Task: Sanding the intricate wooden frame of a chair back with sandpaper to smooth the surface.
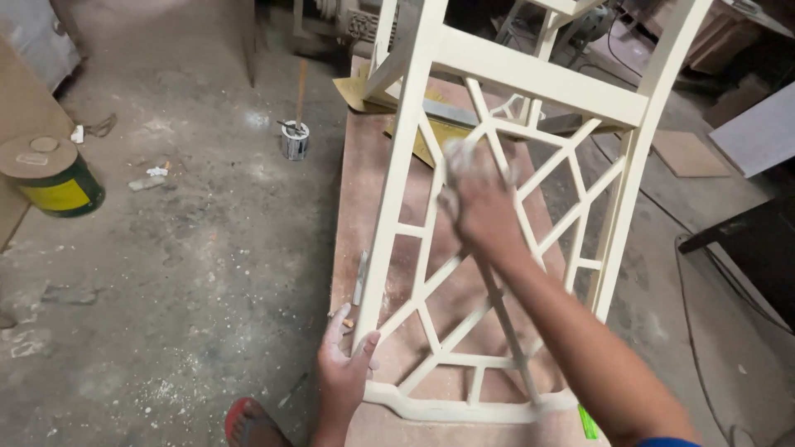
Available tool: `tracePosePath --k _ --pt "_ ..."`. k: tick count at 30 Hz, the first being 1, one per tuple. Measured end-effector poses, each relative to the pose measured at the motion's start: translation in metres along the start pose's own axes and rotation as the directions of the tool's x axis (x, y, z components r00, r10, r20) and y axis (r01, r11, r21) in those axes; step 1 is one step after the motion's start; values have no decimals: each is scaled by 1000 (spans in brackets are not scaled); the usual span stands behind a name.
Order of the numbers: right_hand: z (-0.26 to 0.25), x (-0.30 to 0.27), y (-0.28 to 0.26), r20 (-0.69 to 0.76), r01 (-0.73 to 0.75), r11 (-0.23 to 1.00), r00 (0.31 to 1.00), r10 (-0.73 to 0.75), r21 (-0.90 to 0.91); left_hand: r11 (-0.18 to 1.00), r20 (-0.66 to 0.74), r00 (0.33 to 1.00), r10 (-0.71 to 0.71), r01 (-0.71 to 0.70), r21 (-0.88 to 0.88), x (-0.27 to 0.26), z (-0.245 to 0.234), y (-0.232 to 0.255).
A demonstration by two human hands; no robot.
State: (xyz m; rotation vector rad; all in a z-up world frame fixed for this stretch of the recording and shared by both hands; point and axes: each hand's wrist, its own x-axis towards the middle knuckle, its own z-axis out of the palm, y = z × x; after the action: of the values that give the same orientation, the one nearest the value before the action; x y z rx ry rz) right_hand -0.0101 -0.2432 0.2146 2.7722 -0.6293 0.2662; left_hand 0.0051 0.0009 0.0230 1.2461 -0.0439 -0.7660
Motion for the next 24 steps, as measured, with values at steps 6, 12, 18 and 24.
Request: tracePosePath --k 6,12,18,24 --pt "12 5 2 -129 -258 956 953 276 143 998 -6 998 65 -65 -24 8 2 -11" --pt "9 12 27 -243 -33 999 969 39 28 997 -32 996 80 -80 3 8 1 -20" --pt "5 -4 5 14 -104 990 995 103 96 996 -39 999 -29 32 82 -1 5 4" --pt "-6 1 12 22 -240 970 971 239 27 996 -15 997 71 -70 59 5 5 -6"
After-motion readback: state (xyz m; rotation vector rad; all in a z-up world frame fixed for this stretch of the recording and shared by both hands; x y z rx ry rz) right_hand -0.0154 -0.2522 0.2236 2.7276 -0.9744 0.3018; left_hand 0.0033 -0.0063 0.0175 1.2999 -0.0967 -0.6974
